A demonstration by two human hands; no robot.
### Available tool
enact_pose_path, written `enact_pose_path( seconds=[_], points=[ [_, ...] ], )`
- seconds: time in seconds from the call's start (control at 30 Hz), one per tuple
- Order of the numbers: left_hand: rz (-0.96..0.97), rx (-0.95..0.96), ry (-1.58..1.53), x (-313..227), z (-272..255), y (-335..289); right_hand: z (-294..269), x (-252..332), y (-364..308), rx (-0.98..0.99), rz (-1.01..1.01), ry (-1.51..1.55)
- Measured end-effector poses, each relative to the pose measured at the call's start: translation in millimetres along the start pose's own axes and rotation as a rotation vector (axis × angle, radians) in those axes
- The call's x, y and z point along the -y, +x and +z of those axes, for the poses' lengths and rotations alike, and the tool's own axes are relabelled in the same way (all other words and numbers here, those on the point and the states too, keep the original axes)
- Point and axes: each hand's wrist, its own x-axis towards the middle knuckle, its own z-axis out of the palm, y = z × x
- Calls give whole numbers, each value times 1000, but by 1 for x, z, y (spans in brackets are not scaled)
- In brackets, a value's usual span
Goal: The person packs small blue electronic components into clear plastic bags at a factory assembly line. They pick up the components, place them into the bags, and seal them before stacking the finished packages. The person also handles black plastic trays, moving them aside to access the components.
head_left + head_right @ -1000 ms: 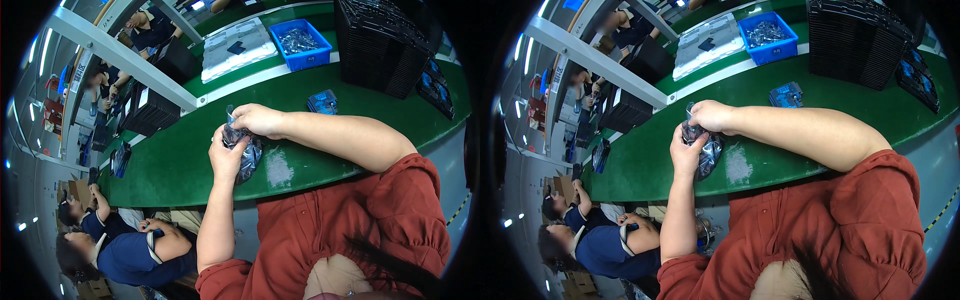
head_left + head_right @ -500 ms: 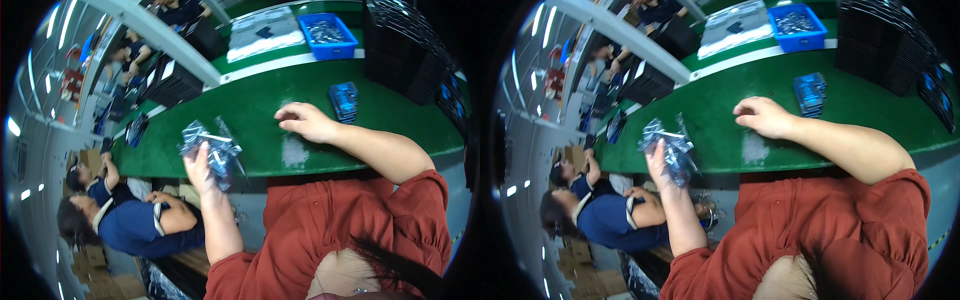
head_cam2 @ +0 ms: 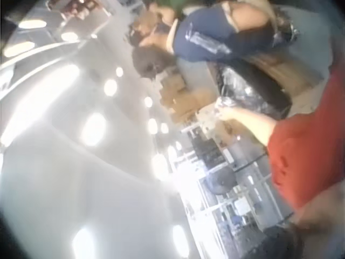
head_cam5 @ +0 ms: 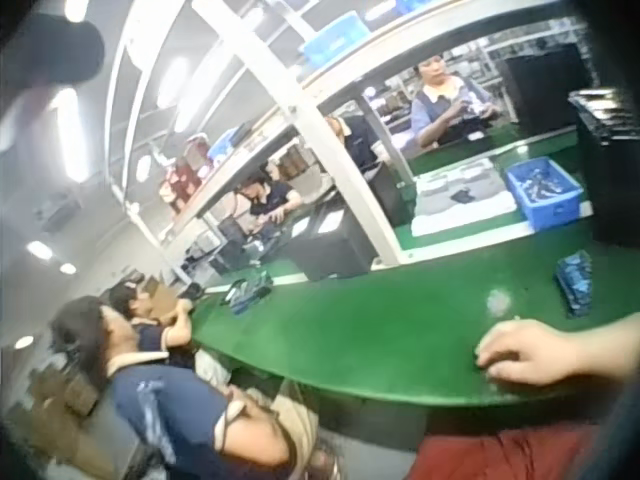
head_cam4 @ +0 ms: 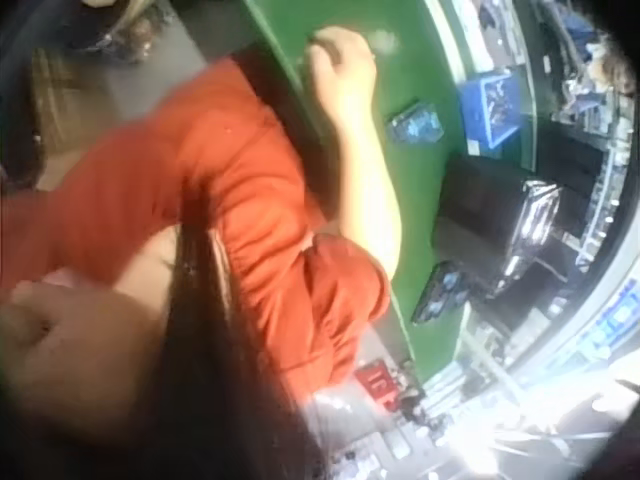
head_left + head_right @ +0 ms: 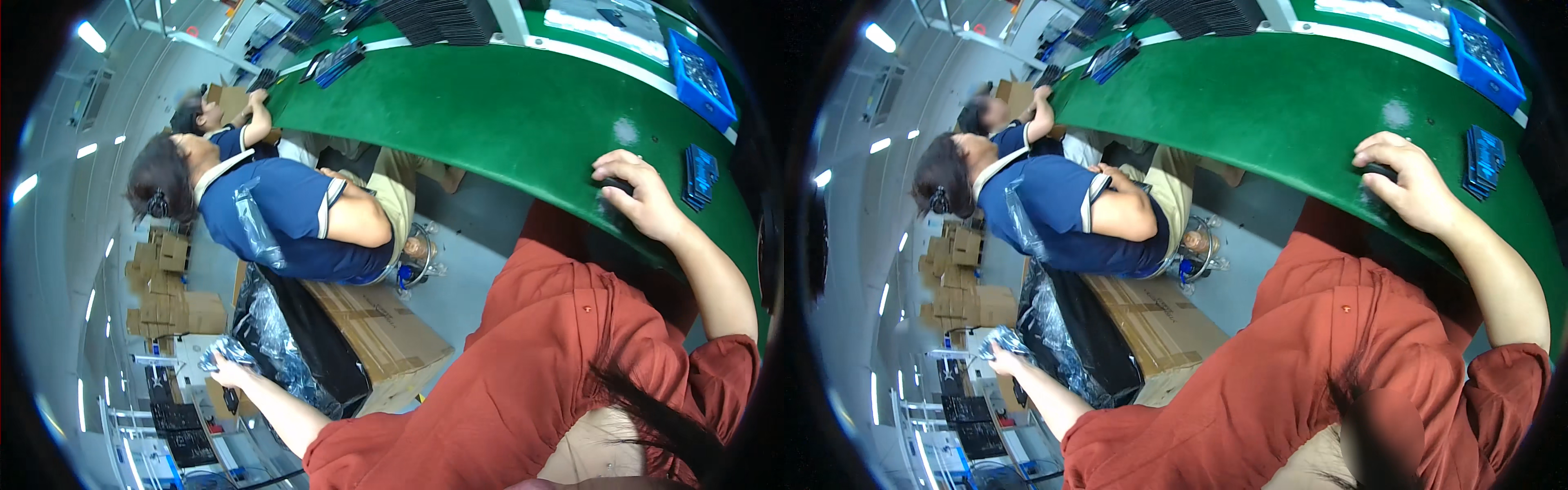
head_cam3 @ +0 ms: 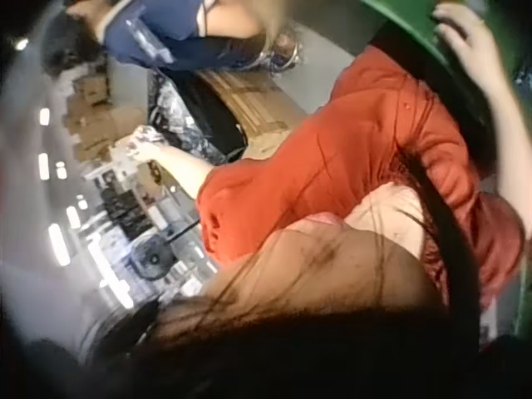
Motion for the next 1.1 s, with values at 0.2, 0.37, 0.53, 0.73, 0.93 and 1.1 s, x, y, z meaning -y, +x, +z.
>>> enact_pose_path(
  seconds=[0.2, 0.37, 0.53, 0.73, 0.93, 1.1],
  points=[
    [-125, 420, 879, 188, -102, 69, 1, 6, 1, 22, -16, -28],
    [-210, 420, 1501, 136, -49, -8, -3, 9, -1, 67, -11, -103],
    [146, 614, 1383, 70, 4, -13, -4, 9, -6, 77, -48, -147],
    [121, 489, 1306, 47, 41, -54, -14, 13, -13, 126, -78, -193],
    [801, 757, 326, -1, 57, -147, -30, 17, -22, 134, -132, -274],
    [1077, 1360, -147, -68, 68, -317, -53, 19, -28, 69, -93, -341]
  ],
)
